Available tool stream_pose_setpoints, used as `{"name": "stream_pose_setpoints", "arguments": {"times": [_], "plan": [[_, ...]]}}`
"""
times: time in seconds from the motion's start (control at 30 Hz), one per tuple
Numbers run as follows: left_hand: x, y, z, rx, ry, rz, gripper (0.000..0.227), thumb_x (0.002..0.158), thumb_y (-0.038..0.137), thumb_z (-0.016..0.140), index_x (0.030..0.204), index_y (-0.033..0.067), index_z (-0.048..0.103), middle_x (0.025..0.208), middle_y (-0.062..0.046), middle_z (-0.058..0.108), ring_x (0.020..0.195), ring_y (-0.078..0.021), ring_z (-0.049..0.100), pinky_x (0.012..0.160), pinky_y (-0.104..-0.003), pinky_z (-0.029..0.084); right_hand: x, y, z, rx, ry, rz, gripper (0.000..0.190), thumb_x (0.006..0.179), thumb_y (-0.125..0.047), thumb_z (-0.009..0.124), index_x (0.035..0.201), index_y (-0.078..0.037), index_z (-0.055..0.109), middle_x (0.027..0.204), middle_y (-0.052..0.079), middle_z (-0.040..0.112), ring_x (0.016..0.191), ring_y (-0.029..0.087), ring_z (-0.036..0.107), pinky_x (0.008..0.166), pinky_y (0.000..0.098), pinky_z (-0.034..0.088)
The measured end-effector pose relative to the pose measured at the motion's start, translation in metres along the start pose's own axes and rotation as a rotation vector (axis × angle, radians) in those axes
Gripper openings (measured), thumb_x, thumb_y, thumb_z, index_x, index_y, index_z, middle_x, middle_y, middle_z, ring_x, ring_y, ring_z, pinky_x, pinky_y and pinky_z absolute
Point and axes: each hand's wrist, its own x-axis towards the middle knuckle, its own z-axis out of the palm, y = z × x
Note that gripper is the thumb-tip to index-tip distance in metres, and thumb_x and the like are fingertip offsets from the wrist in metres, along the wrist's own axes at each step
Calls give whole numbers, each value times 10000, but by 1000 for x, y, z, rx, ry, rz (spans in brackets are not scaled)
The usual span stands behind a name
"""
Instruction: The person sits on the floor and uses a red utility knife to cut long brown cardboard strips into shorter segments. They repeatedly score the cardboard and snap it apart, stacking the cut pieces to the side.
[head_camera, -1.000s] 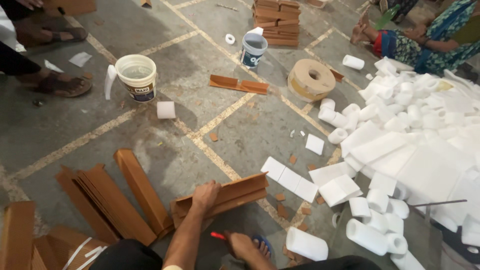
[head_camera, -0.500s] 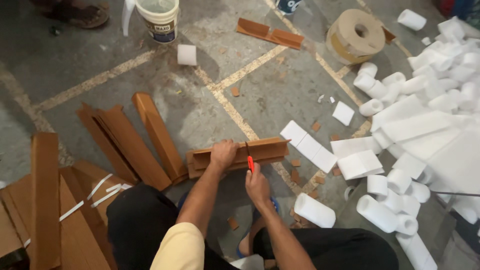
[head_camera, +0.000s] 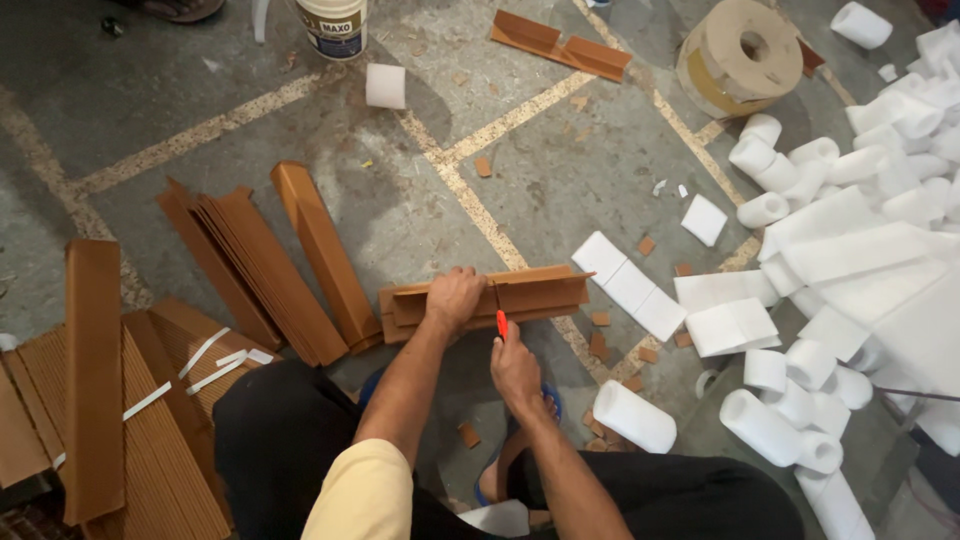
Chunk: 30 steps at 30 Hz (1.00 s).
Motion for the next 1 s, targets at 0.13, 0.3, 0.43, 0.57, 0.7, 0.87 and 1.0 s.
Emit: {"name": "stream_pose_setpoints", "arguments": {"times": [0.13, 0.3, 0.43, 0.57, 0.7, 0.87, 1.0], "plan": [[0, 1, -6, -20, -31, 0, 184, 870, 151, 612, 1005, 171, 734, 1049, -65, 690, 1049, -280, 667, 821, -466, 568, -1, -2, -1, 0, -22, -5, 396, 1021, -311, 500, 1341, -80, 469, 862, 313, 705, 810, 551, 661, 719, 649, 515], [-8, 2, -11, -57, -31, 16, 172, 868, 136, 612, 984, 160, 736, 1037, -49, 704, 1049, -270, 674, 840, -448, 570, 0, 4, 6, -32, -41, 1, 363, 1027, -330, 494, 1258, -51, 468, 817, 312, 699, 782, 550, 665, 699, 649, 517], [1, -1, -4, -79, -46, 17, 169, 869, 141, 600, 975, 153, 731, 1026, -36, 720, 1039, -259, 683, 830, -428, 578, 15, 14, 19, -98, -48, 32, 340, 1023, -337, 507, 1177, -35, 474, 801, 308, 700, 771, 547, 666, 693, 647, 519], [3, -9, 17, -136, 7, 64, 204, 888, 166, 586, 1047, 153, 714, 1019, -54, 727, 987, -275, 690, 776, -452, 571, 34, 24, 41, -143, -99, 49, 299, 1015, -246, 481, 1195, -7, 495, 814, 285, 712, 776, 496, 697, 686, 606, 556], [1, -14, 23, -94, -119, 60, 200, 964, 253, 570, 1109, 201, 697, 1093, -63, 716, 987, -283, 698, 812, -419, 575, 44, 24, 51, -199, -85, 61, 381, 985, -135, 472, 1325, 38, 493, 850, 264, 713, 756, 449, 707, 666, 547, 582], [1, -5, 10, 35, -17, 136, 373, 877, 186, 579, 1249, 184, 613, 1083, -10, 696, 1054, -226, 682, 838, -393, 582, 68, 15, 40, -150, -164, 67, 255, 997, -105, 466, 1192, 43, 535, 907, 303, 719, 872, 477, 721, 768, 565, 572], [-9, 2, -3, 100, -56, 99, 404, 861, 275, 618, 1259, 203, 594, 1092, 6, 689, 1065, -211, 685, 852, -395, 588, 66, 5, 40, -139, -200, 48, 236, 1024, -110, 459, 1149, 52, 578, 961, 316, 719, 916, 470, 723, 796, 554, 585]]}}
